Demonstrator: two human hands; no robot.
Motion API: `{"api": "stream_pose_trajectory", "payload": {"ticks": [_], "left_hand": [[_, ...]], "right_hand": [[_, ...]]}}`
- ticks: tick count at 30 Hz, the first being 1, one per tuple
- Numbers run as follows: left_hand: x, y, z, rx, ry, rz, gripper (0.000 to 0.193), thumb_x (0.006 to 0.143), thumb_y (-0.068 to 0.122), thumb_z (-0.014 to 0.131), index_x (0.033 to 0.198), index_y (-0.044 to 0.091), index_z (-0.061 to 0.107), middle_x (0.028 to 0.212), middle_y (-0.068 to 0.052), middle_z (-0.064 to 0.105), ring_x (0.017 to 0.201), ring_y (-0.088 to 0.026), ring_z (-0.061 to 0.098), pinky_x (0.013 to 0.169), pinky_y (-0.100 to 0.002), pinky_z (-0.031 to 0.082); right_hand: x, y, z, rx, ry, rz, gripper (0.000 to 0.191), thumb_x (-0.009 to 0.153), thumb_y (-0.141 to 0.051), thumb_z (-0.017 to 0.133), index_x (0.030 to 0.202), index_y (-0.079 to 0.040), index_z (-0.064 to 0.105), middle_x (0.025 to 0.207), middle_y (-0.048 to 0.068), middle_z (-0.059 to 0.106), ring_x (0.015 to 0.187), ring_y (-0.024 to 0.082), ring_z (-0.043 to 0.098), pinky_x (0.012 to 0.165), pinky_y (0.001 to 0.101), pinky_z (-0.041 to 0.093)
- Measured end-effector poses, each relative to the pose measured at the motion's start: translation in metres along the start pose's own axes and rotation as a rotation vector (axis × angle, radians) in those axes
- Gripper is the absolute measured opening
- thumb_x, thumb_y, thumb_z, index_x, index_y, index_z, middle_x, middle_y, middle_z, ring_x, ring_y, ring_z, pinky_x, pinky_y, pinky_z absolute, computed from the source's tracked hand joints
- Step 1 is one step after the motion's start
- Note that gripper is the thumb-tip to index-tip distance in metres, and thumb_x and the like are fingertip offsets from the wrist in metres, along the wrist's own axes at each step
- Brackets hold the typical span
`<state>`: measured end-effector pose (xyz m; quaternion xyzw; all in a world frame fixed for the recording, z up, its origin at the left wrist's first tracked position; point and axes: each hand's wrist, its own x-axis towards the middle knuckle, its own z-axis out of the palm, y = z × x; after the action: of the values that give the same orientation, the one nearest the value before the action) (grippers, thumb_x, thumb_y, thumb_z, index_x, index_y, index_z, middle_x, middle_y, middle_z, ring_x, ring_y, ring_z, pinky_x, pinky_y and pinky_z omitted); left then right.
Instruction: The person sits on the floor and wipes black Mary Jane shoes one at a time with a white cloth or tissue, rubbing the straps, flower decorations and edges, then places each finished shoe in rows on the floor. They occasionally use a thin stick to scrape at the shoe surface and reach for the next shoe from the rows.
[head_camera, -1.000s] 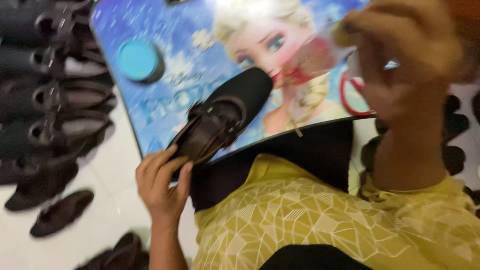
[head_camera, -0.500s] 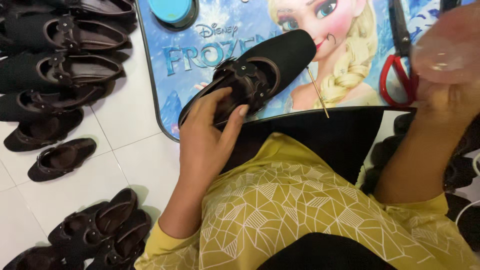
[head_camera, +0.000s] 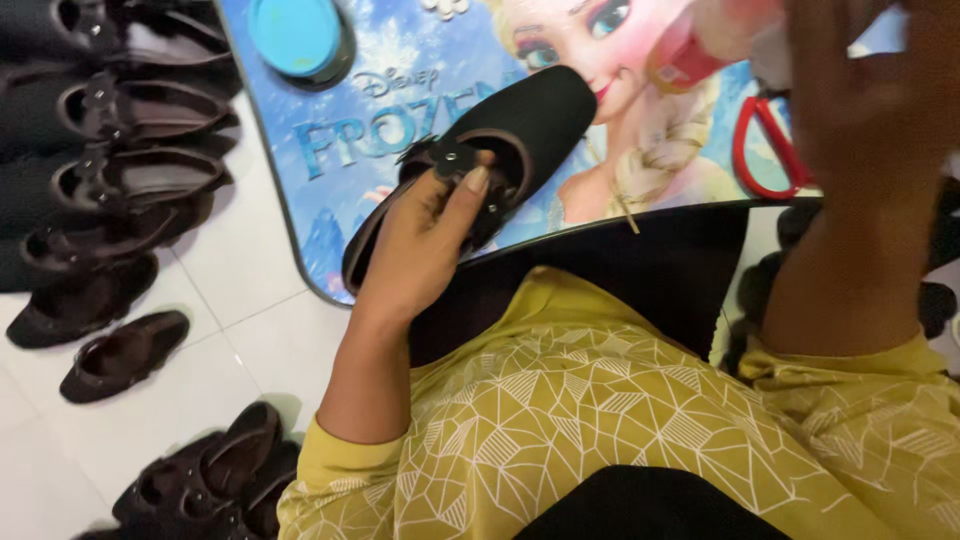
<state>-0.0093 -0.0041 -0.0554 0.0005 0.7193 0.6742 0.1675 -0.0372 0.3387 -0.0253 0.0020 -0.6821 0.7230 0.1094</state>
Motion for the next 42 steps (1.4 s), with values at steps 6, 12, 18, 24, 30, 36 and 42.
{"api": "stream_pose_trajectory", "payload": {"ticks": [6, 12, 18, 24, 30, 36, 42], "left_hand": [[-0.030, -0.009, -0.001, -0.398, 0.030, -0.096, 0.040, 0.111, 0.031, 0.051, 0.137, 0.003, 0.064, 0.121, -0.003, 0.070, 0.109, -0.008, 0.063, 0.096, -0.027, 0.051], [-0.053, 0.004, 0.009, -0.812, 0.095, -0.137, 0.043, 0.112, 0.030, 0.046, 0.142, 0.001, 0.058, 0.123, -0.010, 0.072, 0.105, -0.014, 0.071, 0.095, -0.031, 0.057], [-0.056, -0.009, 0.017, -0.875, 0.123, -0.129, 0.044, 0.115, 0.030, 0.046, 0.144, -0.001, 0.058, 0.124, -0.010, 0.071, 0.098, -0.010, 0.069, 0.090, -0.028, 0.056], [-0.058, -0.019, 0.019, -0.823, 0.175, -0.207, 0.045, 0.112, 0.032, 0.047, 0.140, 0.000, 0.061, 0.119, -0.005, 0.071, 0.087, -0.004, 0.067, 0.080, -0.022, 0.056], [-0.055, -0.024, 0.022, -0.762, 0.179, -0.146, 0.045, 0.112, 0.033, 0.048, 0.138, 0.000, 0.064, 0.112, -0.003, 0.073, 0.068, 0.002, 0.050, 0.062, -0.016, 0.042], [-0.052, -0.033, 0.025, -0.803, 0.160, -0.099, 0.044, 0.115, 0.030, 0.047, 0.141, -0.003, 0.063, 0.104, -0.002, 0.071, 0.073, -0.002, 0.048, 0.067, -0.020, 0.041], [-0.050, -0.037, 0.025, -0.738, 0.156, -0.066, 0.046, 0.116, 0.032, 0.047, 0.140, -0.003, 0.065, 0.087, 0.002, 0.061, 0.062, 0.000, 0.033, 0.056, -0.017, 0.030]], "right_hand": [[-0.017, -0.029, 0.035, -0.141, -0.071, -0.140, 0.022, 0.083, 0.008, 0.079, 0.103, 0.003, 0.073, 0.095, 0.012, 0.069, 0.091, 0.023, 0.065, 0.083, 0.0372, 0.049], [-0.046, -0.063, 0.091, -0.373, -0.277, -0.415, 0.021, 0.080, 0.007, 0.080, 0.100, 0.004, 0.073, 0.092, 0.012, 0.069, 0.091, 0.022, 0.065, 0.082, 0.0381, 0.048], [-0.070, -0.030, 0.169, -0.684, -0.403, -0.657, 0.024, 0.087, -0.001, 0.089, 0.109, -0.005, 0.078, 0.100, 0.009, 0.072, 0.094, 0.025, 0.061, 0.085, 0.0399, 0.046], [-0.085, 0.008, 0.165, -0.751, -0.351, -0.591, 0.023, 0.093, 0.003, 0.085, 0.112, -0.005, 0.077, 0.103, 0.008, 0.067, 0.094, 0.030, 0.061, 0.078, 0.0362, 0.047], [-0.091, 0.015, 0.164, -0.730, -0.426, -0.690, 0.027, 0.086, 0.002, 0.081, 0.112, -0.005, 0.074, 0.104, 0.010, 0.067, 0.090, 0.030, 0.065, 0.084, 0.0436, 0.047], [-0.096, 0.018, 0.163, -0.764, -0.476, -0.736, 0.028, 0.083, 0.000, 0.084, 0.109, -0.004, 0.074, 0.099, 0.010, 0.068, 0.083, 0.030, 0.062, 0.076, 0.0414, 0.047], [-0.094, 0.019, 0.171, -0.746, -0.382, -0.712, 0.027, 0.086, 0.001, 0.084, 0.109, -0.004, 0.073, 0.101, 0.011, 0.067, 0.087, 0.030, 0.062, 0.078, 0.0409, 0.049]]}}
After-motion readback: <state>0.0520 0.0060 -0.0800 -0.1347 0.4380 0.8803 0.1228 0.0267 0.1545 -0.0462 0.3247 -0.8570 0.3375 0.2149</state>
